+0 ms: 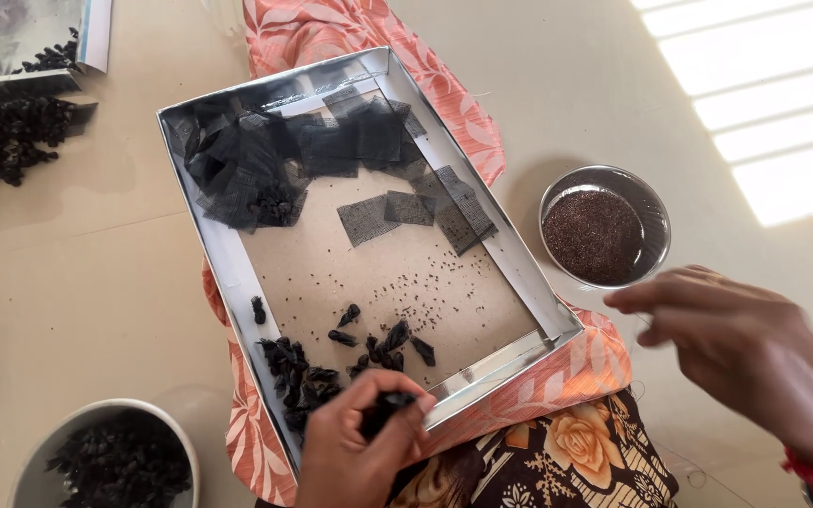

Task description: Filling small mesh squares with seeds and folding them into bundles.

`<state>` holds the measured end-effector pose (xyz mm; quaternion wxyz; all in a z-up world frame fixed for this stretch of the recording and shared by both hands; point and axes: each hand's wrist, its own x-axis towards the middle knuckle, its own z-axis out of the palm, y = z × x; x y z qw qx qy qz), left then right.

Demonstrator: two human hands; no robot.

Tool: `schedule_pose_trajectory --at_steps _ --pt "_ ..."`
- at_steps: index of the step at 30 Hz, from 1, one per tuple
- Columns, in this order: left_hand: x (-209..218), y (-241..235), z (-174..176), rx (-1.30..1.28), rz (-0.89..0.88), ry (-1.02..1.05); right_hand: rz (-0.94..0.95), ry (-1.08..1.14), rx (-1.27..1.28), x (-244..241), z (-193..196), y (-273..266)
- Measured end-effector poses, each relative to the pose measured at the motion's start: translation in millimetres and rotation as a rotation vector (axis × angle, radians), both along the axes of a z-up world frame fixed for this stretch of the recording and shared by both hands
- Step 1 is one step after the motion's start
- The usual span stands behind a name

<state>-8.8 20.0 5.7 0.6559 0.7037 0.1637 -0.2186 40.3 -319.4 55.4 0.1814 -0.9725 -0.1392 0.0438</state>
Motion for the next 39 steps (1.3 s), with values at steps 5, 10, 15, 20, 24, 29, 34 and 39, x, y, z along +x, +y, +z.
schedule_pose_trajectory --at_steps 5,10,15,20,24,29,34,39 --pt "-0.2 -1.8 -16.4 -0.042 -0.130 0.070 -0.002 0.046 -0.104 33.7 -19.9 20.2" --pt "-0.8 -4.4 -10.2 -0.067 -0.155 0.162 0.312 -0.218 0.217 43.5 -39.5 88.9" --pt "-2.5 -1.4 -20.4 -0.027 -0.239 0.078 0.599 0.079 0.405 61.0 -41.1 157.8" --pt "-2.9 2.1 -15.9 -0.070 -0.250 0.099 0.686 0.031 0.229 55.4 -56.3 173.5" --pt "-5.0 -1.1 -17.1 -0.129 -0.237 0.104 0.607 0.114 0.219 56.3 -64.2 167.1" --pt "-8.9 2.4 -31.0 -0.271 -0.074 0.157 0.479 0.238 0.426 59.0 -45.6 148.9" --pt "2.9 4.6 -21.8 -0.544 0.201 0.254 0.241 0.651 0.723 50.0 -14.5 132.4" --pt "10.3 -1.8 -9.0 -0.589 0.283 0.290 0.435 0.438 0.635 33.8 5.4 134.2"
